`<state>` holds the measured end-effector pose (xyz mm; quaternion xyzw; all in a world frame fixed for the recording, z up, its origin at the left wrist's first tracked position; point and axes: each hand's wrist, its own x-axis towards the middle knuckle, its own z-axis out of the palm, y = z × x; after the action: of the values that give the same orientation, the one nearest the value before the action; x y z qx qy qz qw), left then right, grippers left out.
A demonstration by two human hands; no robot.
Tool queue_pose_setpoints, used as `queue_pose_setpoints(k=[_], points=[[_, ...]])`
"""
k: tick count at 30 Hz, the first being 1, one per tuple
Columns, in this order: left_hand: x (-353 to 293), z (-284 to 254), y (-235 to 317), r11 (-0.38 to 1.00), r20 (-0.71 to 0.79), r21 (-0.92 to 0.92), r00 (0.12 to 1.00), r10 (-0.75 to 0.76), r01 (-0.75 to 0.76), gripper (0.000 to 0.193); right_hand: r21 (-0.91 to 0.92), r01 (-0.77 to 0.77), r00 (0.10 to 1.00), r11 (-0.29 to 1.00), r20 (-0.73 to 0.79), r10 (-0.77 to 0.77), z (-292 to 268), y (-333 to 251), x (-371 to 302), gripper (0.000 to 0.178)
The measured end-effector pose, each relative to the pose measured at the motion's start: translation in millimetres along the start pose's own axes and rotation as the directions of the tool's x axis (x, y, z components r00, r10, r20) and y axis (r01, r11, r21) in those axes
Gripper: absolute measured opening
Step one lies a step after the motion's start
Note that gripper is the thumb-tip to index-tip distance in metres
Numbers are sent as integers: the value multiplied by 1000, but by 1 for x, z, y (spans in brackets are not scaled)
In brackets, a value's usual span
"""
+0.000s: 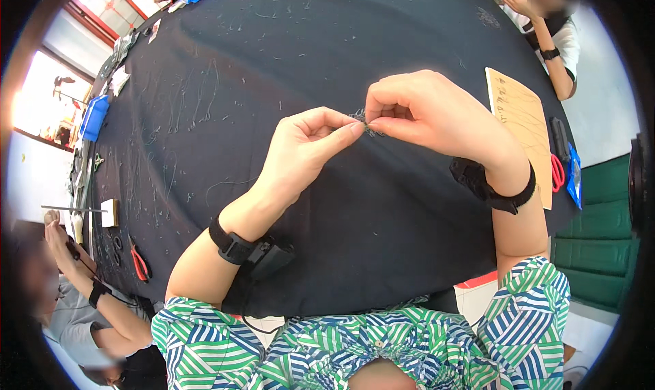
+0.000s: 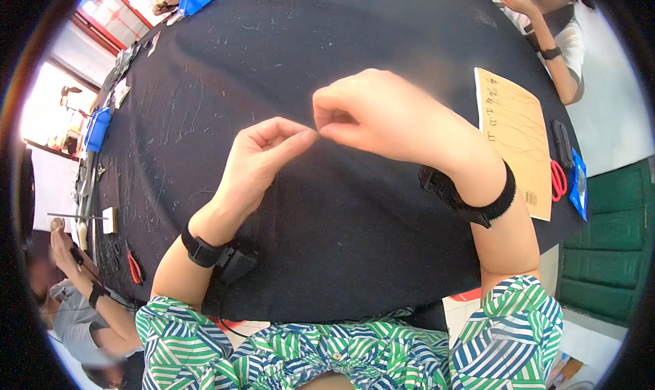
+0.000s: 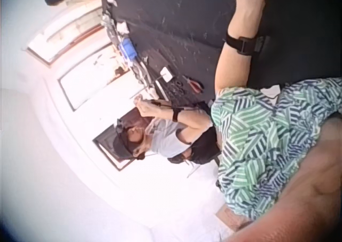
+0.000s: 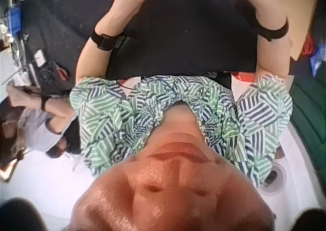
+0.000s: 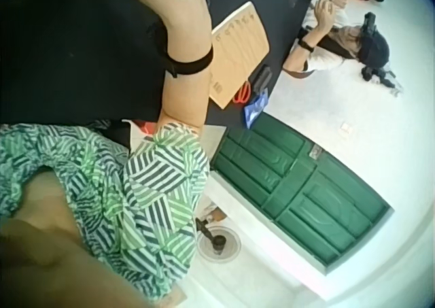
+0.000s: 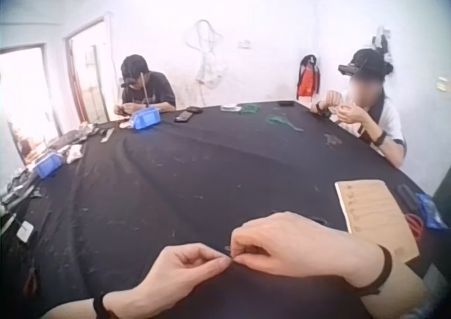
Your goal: The person is assembling fishing tackle by hand, threading small metal hooks and rings onto a green fishing line and using a pair of pliers to adjust or secure the components.
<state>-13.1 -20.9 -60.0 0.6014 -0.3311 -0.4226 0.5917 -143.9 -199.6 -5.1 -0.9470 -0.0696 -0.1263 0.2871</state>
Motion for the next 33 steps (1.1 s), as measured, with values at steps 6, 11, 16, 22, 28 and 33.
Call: queue_pose_setpoints(k=[6,11,16,22,28,33], points=[[4,0,1,998,-74,42,997,-35,38,14,-104,-154,988,983,-36,151,-9,36,-15,7],[7,-6,-4,981,-104,-162,986,-128,111,15,-247,-274,946,929,106,307,-5,36,-18,5],[8,-7,-3,965,-103,-246,988,-119,91,16,-278,-228,958,933,107,266,12,29,-11,5],[10,-7,-7,964,-93,-255,991,-101,74,15,-179,-158,977,971,112,180,28,20,-4,8],[12,-8,-10,964,-76,-257,994,-84,62,15,-227,-162,979,960,84,185,20,33,-12,12],[11,-7,-7,972,-76,-224,992,-96,77,14,-241,-146,989,959,-63,135,22,42,-11,14]])
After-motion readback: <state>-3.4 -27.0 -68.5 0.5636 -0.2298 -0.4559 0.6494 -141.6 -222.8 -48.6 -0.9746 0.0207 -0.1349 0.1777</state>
